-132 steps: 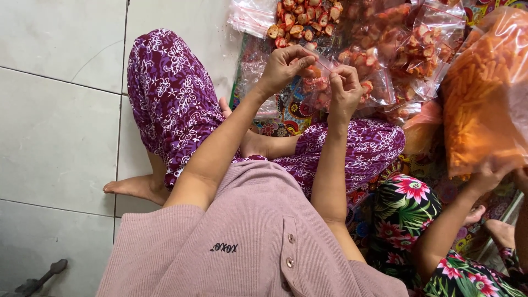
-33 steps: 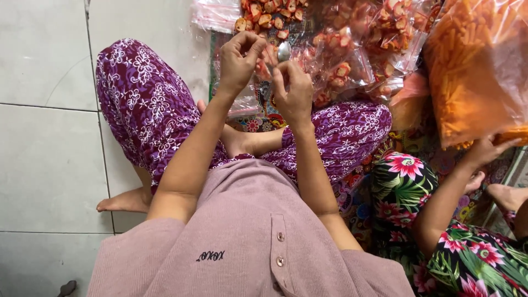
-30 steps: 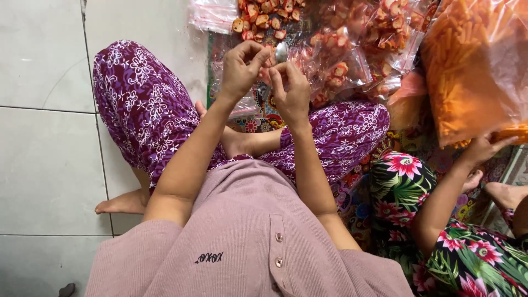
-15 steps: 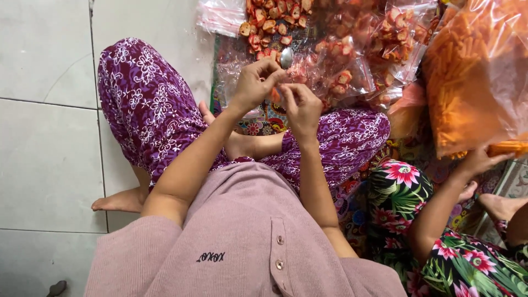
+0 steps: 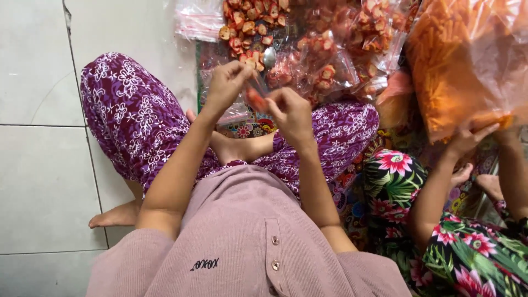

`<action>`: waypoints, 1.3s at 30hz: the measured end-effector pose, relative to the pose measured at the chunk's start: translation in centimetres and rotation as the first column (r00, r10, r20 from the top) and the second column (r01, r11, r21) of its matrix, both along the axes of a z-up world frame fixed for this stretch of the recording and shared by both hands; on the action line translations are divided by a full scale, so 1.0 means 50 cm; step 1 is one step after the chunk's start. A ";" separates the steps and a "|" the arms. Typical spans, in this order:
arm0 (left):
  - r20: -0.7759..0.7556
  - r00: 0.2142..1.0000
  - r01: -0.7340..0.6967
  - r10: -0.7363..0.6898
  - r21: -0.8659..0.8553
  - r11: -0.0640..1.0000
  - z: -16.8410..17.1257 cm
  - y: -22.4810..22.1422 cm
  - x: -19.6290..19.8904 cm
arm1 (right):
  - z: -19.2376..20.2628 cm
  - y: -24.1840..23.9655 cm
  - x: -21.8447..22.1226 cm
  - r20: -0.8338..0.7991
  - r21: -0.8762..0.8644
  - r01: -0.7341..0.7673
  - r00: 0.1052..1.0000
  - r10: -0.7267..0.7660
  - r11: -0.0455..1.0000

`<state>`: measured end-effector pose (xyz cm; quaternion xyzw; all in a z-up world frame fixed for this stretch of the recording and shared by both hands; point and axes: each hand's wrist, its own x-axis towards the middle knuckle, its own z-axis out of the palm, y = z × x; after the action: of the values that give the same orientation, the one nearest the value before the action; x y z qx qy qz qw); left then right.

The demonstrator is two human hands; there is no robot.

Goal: Manually packing small orange snacks into individual plastic bags using a small spoon while sitting on the floor.

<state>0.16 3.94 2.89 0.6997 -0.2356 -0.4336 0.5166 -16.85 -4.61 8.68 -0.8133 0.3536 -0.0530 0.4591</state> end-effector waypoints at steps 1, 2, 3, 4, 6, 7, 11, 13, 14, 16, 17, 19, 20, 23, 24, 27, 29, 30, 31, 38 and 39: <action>0.003 1.000 -0.008 0.008 -0.003 1.000 -0.002 0.006 0.008 | 0.021 -0.013 -0.011 0.003 -0.003 -0.008 1.000 0.008 1.000; 0.127 0.992 0.025 -0.021 -0.033 0.999 -0.005 0.013 0.018 | 0.040 -0.025 -0.021 -0.023 0.060 0.084 0.996 -0.082 0.995; 0.247 0.968 0.060 -0.045 -0.055 0.997 -0.008 0.023 0.026 | 0.060 -0.035 -0.031 -0.057 0.124 0.174 0.984 -0.168 0.977; 0.248 0.968 0.051 -0.035 -0.056 0.997 -0.013 0.029 0.038 | 0.067 -0.068 -0.049 -0.056 0.123 0.165 0.986 -0.159 0.979; 0.292 0.955 0.022 0.045 -0.222 0.975 -0.025 0.050 0.056 | 0.079 -0.128 -0.089 0.255 0.105 0.108 0.958 -0.132 0.989; 0.290 0.956 0.016 0.051 -0.223 0.975 -0.043 0.052 0.062 | 0.104 -0.165 -0.090 0.253 0.104 0.102 0.959 -0.126 0.989; 0.067 0.981 -0.155 0.181 -0.286 0.946 -0.090 0.027 0.075 | 0.150 -0.358 -0.067 0.370 -0.287 0.306 0.909 -0.189 0.908; 0.003 0.974 -0.212 0.226 -0.343 0.915 -0.094 0.010 0.080 | 0.117 -0.476 -0.006 0.414 -0.426 0.325 0.900 -0.138 0.844; 0.041 0.974 -0.196 0.223 -0.348 0.917 -0.092 0.004 0.082 | 0.087 -0.536 0.040 0.434 -0.308 0.303 0.888 -0.151 0.902; 0.071 0.972 -0.185 0.223 -0.349 0.919 -0.091 -0.002 0.077 | 0.050 -0.600 0.081 0.443 -0.185 0.269 0.881 -0.164 0.945; 0.086 0.967 -0.193 0.238 -0.356 0.914 -0.092 -0.001 0.078 | 0.039 -0.605 0.086 0.451 -0.233 0.277 0.880 -0.148 0.932; 0.105 0.958 -0.213 0.265 -0.357 0.910 -0.098 -0.002 0.086 | 0.012 -0.612 0.104 0.459 -0.272 0.272 0.880 -0.124 0.923; 0.091 0.956 -0.232 0.278 -0.343 0.910 -0.104 -0.002 0.091 | -0.005 -0.613 0.116 0.471 -0.337 0.284 0.876 -0.101 0.897; 0.083 0.944 -0.270 0.319 -0.361 0.893 -0.114 0.009 0.094 | -0.055 -0.597 0.130 0.475 -0.449 0.292 0.878 -0.051 0.845; 0.096 0.939 -0.265 0.331 -0.414 0.871 -0.116 0.006 0.100 | -0.069 -0.595 0.133 0.481 -0.509 0.306 0.876 -0.028 0.805; 0.073 0.936 -0.296 0.344 -0.367 0.882 -0.137 0.000 0.104 | -0.100 -0.581 0.104 0.467 -0.619 0.326 0.884 0.001 0.714; 0.081 0.933 -0.292 0.350 -0.394 0.871 -0.127 -0.001 0.099 | -0.118 -0.570 0.092 0.461 -0.668 0.332 0.887 0.020 0.666; 0.094 0.930 -0.284 0.356 -0.429 0.857 -0.121 -0.002 0.102 | -0.127 -0.566 0.091 0.460 -0.715 0.342 0.887 0.042 0.610; 0.095 0.928 -0.290 0.360 -0.419 0.860 -0.123 -0.003 0.103 | -0.131 -0.481 0.093 0.458 -0.709 0.337 0.888 0.042 0.619; 0.019 0.916 -0.354 0.401 -0.435 0.828 -0.155 -0.011 0.099 | -0.173 0.042 0.095 -0.224 -0.255 -0.574 0.818 0.530 0.778; 0.018 0.919 -0.343 0.394 -0.456 0.821 -0.161 -0.013 0.099 | -0.210 0.080 0.081 -0.242 -0.326 -0.681 0.731 0.638 0.656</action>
<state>5.13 3.30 -5.18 0.6185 -0.2168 -0.2200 0.7225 -12.81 -0.61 -1.80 -0.9620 0.0396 0.0906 0.2544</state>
